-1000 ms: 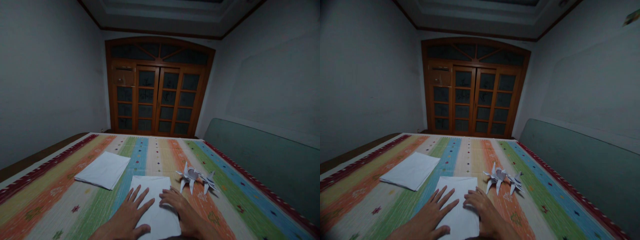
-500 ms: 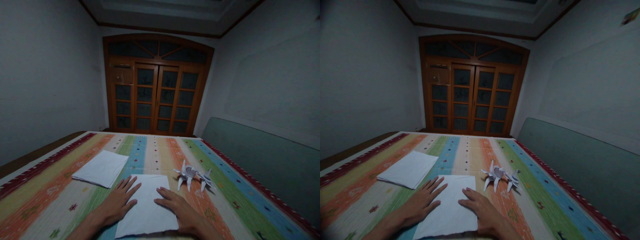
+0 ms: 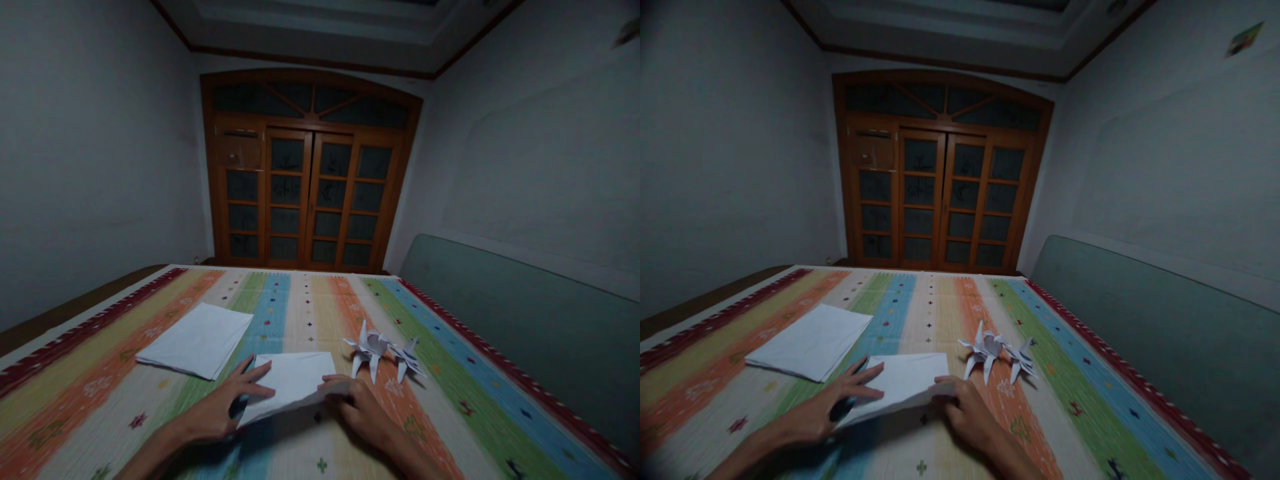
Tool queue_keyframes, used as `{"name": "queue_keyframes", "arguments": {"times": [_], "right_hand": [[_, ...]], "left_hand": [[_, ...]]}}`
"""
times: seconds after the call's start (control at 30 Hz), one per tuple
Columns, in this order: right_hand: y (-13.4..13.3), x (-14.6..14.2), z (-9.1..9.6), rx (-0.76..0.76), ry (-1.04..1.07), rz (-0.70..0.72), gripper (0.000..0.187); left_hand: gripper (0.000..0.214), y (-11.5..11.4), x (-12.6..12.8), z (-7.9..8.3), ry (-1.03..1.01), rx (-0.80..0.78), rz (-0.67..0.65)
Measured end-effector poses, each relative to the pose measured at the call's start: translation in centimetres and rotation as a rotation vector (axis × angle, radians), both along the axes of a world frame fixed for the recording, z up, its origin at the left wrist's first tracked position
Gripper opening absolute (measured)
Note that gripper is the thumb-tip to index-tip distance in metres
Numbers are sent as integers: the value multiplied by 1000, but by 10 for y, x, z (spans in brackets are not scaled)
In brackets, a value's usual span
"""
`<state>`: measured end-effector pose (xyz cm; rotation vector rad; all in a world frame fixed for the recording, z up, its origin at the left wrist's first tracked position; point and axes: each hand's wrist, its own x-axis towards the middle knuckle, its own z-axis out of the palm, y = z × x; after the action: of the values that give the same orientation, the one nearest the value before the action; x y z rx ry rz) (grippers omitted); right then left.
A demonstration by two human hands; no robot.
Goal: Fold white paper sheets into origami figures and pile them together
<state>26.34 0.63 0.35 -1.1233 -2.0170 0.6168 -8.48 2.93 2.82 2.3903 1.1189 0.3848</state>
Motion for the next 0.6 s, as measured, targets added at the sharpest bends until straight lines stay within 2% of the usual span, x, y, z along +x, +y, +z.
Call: {"name": "queue_keyframes", "arguments": {"times": [0.17, 0.23, 0.37, 0.43, 0.53, 0.6], "right_hand": [[7, -8, 3, -107, 115, -129, 19], [11, -9, 0, -118, 148, -167, 20], [12, -11, -7, -116, 137, -273, 51], [9, -12, -8, -95, 79, -302, 58], [4, -12, -7, -32, -63, -349, 60], [1, -12, -5, 28, -155, -357, 49]], "left_hand": [[17, 2, 20, 1, -85, 38, 145], [21, 4, 27, 2, -103, 37, 200], [26, 4, 33, 1, -29, 155, 393], [30, 2, 34, -1, 45, 211, 445], [32, -4, 39, -1, 138, 234, 472], [31, -8, 43, 0, 181, 266, 485]]}}
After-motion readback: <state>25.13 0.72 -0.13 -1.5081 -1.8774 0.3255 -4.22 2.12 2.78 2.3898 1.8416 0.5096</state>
